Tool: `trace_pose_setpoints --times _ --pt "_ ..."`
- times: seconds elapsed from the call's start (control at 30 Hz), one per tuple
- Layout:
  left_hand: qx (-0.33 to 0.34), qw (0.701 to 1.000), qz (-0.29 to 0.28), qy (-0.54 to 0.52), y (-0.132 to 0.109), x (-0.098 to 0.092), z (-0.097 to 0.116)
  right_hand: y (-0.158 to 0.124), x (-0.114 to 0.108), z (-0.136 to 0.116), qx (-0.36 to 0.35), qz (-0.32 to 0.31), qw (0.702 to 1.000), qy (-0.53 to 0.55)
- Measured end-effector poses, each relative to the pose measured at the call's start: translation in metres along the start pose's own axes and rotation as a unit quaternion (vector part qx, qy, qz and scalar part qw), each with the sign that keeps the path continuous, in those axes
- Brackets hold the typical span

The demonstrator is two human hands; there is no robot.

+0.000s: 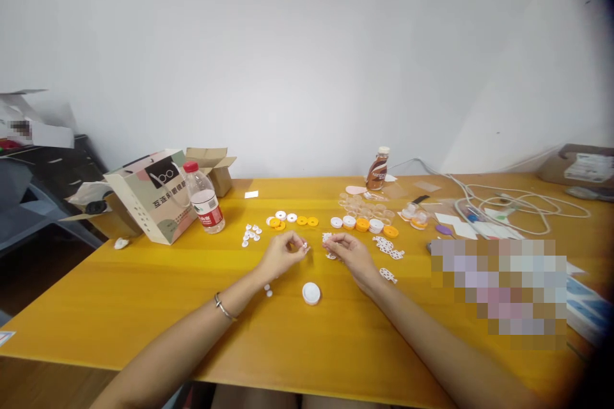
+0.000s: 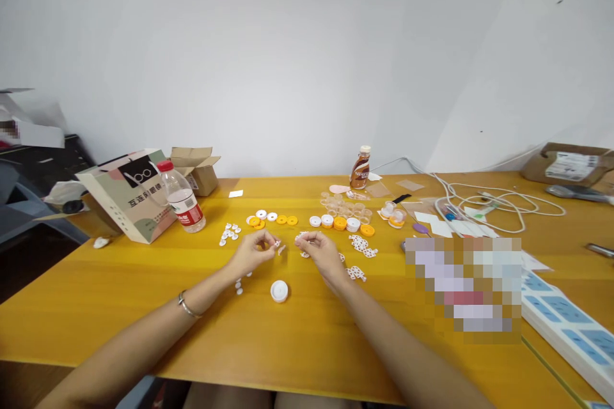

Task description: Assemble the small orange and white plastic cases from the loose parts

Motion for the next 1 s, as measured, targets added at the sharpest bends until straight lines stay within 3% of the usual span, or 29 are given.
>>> trace_pose_setpoints --times 0.2,0.37,0.53,0.67,0.77,1.0 --pt "-0.115 0.976 -0.011 -0.185 -0.009 0.002 -0.016 -0.008 0.014 0.001 -0.010 -0.044 0.998 -0.035" --pt "-0.110 0.965 -0.045 -0.233 -0.007 0.007 -0.006 -0.011 0.020 0.005 0.006 -0.093 0.995 -0.032" --pt "-0.109 0.963 -0.057 -0.239 -0.009 0.008 -0.006 -0.014 0.022 0.001 -0.004 -0.099 0.994 -0.048" --pt "-0.014 0.993 -0.009 -0.121 -0.012 0.001 0.007 -0.018 0.028 -0.001 0.000 -0.119 0.992 -0.028" --pt "0.077 0.996 0.014 -0.048 -0.014 -0.002 0.024 -0.021 0.031 -0.002 0.004 -0.133 0.991 -0.017" --pt "0.110 0.994 0.001 -0.018 -0.015 0.000 0.026 -0.026 0.034 -0.008 0.008 -0.146 0.989 -0.003"
Point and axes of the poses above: each hand's wrist, its own y-axis towards the middle knuckle, its own x-axis out of the palm, z = x × y, the point moved 6 cm from there along y, towards the middle knuckle, and after that the axes turned 5 degrees about z, right-handed, at the moved point
